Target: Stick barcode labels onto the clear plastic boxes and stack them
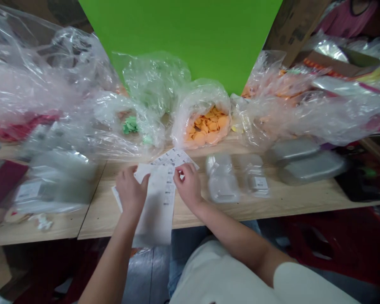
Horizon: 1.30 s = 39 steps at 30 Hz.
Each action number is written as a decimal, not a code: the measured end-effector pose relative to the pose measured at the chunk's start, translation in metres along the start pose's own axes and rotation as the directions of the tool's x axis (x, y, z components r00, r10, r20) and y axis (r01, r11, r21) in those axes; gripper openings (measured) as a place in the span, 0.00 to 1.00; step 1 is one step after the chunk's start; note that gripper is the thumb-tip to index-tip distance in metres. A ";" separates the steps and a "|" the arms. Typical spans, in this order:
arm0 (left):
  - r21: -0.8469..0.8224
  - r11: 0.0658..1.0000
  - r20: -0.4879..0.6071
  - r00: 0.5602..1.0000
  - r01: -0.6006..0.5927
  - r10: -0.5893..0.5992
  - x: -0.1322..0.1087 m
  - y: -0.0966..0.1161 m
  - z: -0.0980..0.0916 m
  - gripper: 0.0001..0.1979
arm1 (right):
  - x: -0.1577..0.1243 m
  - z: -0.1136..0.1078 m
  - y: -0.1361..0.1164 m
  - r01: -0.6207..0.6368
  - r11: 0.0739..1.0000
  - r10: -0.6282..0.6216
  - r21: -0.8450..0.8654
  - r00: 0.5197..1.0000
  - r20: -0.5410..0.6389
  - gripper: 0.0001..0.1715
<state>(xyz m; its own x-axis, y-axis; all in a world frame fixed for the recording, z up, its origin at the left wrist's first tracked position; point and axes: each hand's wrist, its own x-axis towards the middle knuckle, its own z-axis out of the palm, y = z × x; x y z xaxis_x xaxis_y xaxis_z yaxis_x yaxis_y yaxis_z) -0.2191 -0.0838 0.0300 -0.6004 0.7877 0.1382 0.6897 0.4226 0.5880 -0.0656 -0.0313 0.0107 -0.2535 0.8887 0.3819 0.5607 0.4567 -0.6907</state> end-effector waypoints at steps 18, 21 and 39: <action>-0.544 0.805 0.264 0.862 -0.238 0.433 -0.101 0.119 0.038 0.23 | 0.002 -0.180 0.068 -0.397 0.826 0.375 0.401 0.917 0.136 0.20; -0.540 0.751 0.250 0.780 -0.379 0.573 -0.101 0.118 0.067 0.26 | 0.004 -0.179 0.077 -0.439 0.827 0.363 0.351 0.894 0.264 0.20; -0.569 0.807 0.224 0.914 -0.159 0.338 -0.108 0.135 0.087 0.15 | -0.013 -0.158 0.078 -0.332 0.920 0.279 0.206 0.927 0.250 0.19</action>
<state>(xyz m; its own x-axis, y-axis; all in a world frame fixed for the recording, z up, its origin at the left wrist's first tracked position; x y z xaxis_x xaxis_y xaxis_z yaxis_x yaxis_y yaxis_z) -0.0262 -0.0735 0.0250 -0.2247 0.9634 0.1462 0.4218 -0.0391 0.9059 0.1062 -0.0134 0.0493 -0.2759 0.9611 0.0079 0.4381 0.1331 -0.8890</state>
